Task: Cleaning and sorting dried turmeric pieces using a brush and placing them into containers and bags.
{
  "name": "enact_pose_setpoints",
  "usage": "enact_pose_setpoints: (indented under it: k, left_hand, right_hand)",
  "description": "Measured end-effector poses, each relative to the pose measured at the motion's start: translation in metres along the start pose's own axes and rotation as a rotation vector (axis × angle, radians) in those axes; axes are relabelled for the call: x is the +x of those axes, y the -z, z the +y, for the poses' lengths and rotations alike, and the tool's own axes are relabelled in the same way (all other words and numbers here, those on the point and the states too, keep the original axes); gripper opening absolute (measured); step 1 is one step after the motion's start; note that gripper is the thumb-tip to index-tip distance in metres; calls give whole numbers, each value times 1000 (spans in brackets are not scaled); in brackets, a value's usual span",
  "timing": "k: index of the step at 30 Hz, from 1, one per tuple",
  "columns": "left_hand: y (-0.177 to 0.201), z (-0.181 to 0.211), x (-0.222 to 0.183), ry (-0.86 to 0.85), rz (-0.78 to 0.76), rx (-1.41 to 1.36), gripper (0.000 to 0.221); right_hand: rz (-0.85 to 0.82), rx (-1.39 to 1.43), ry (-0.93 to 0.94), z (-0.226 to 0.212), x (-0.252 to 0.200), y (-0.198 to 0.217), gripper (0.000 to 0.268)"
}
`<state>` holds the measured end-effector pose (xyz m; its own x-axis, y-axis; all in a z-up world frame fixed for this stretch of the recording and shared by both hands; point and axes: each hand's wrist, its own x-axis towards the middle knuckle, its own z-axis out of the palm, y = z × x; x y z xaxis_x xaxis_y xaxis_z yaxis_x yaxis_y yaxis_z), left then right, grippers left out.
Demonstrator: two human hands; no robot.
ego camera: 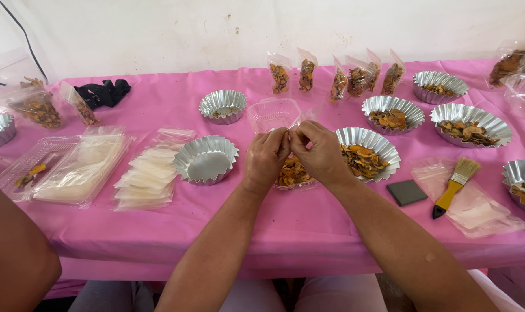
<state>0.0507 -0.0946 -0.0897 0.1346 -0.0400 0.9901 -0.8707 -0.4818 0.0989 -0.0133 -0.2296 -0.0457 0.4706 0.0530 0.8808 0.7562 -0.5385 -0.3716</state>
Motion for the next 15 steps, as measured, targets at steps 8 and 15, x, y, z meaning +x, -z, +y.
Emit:
enact_pose_setpoints:
  k: [8, 15]
  left_hand:
    - [4, -20, 5, 90, 37, 1, 11]
    - [28, 13, 24, -33, -166, -130, 40]
  right_hand:
    - [54, -162, 119, 4, -9, -8, 32]
    - [140, -130, 104, 3, -5, -1, 29]
